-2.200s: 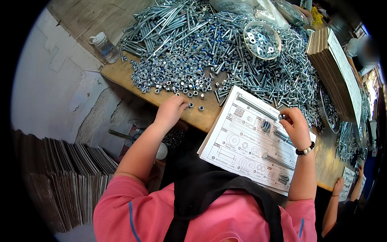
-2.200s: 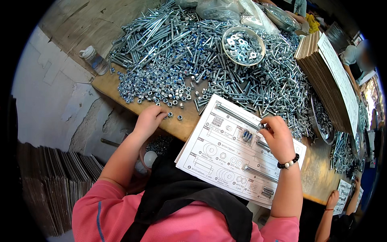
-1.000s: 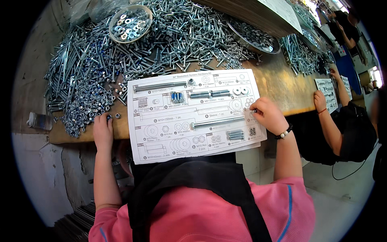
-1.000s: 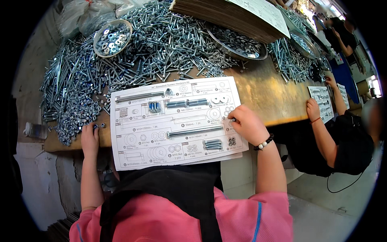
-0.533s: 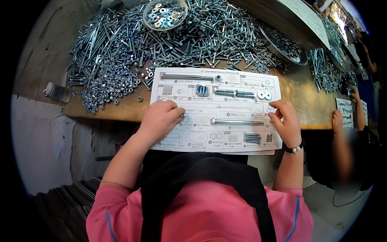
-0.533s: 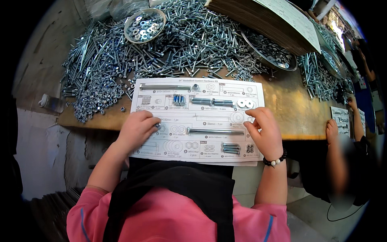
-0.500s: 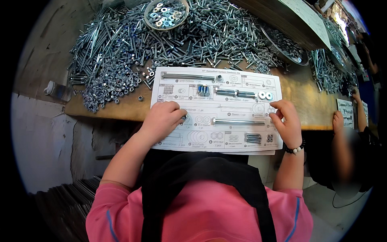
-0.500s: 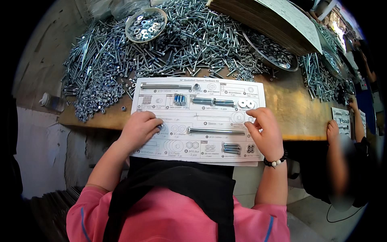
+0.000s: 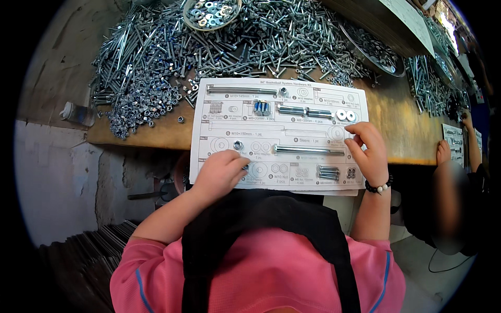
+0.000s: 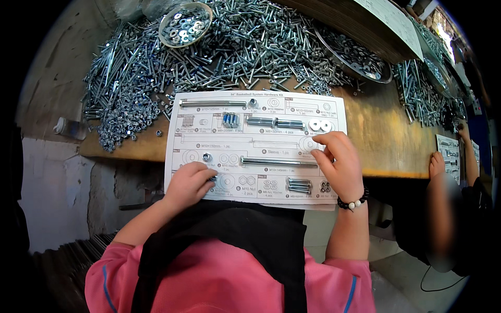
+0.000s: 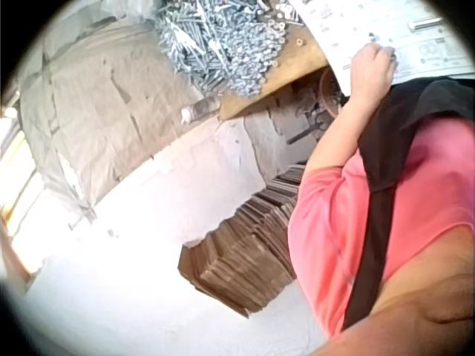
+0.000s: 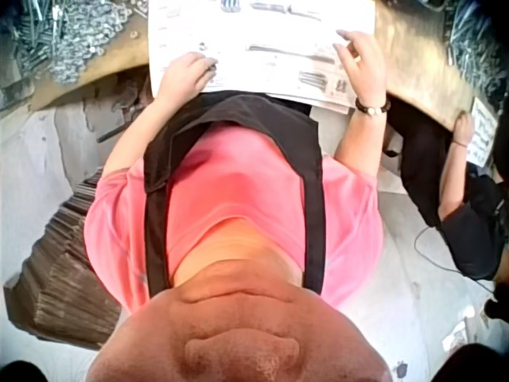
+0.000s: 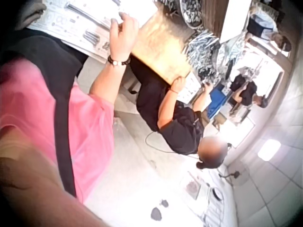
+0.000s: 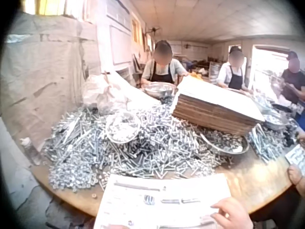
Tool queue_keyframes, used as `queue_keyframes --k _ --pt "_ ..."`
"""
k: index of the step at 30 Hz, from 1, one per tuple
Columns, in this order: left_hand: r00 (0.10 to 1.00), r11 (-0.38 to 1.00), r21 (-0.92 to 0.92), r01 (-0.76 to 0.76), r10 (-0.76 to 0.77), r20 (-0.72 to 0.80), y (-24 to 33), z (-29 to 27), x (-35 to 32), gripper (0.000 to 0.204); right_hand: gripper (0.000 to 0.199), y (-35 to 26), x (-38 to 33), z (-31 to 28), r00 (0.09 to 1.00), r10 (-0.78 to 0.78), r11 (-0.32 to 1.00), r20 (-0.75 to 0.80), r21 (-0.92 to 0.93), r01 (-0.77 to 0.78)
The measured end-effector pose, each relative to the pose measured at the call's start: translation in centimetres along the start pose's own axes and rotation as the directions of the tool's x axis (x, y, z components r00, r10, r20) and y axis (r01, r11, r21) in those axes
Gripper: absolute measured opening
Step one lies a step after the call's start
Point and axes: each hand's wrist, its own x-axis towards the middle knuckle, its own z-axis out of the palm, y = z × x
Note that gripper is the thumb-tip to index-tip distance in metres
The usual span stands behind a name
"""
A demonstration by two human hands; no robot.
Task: The person sorts metal fasteners from a large pile on a table and places them onto a printed instruction sheet. They pick up bolts, nuts, and washers, then arrange them in designated spots on the sheet. The person occasionally moves the sheet or a small bowl of washers to access more parts.
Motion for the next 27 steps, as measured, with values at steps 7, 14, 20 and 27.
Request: queue_keyframes --k 7,14,20,27 --pt "0.982 0.977 -0.128 -0.173 0.18 0.05 2.4 3.0 4.0 0.027 0.02 -0.9 -0.2 0.9 1.0 0.007 0.998 0.012 0.069 -0.008" --pt "0.992 0.979 -0.176 -0.107 0.117 0.045 2.4 2.5 3.9 0.034 0.021 -0.7 -0.2 0.9 1.0 0.002 1.0 0.024 0.025 -0.003" --pt "0.979 0.994 -0.087 -0.063 0.045 -0.199 -0.5 -2.6 5.1 0.033 0.02 -1.8 1.4 0.9 0.997 0.004 0.998 0.073 0.059 -0.008" --pt "0.884 0.983 -0.128 0.133 -0.176 -0.433 -7.3 -8.9 7.9 0.025 0.02 -2.6 2.6 1.9 0.99 0.003 0.997 0.141 0.078 -0.014"
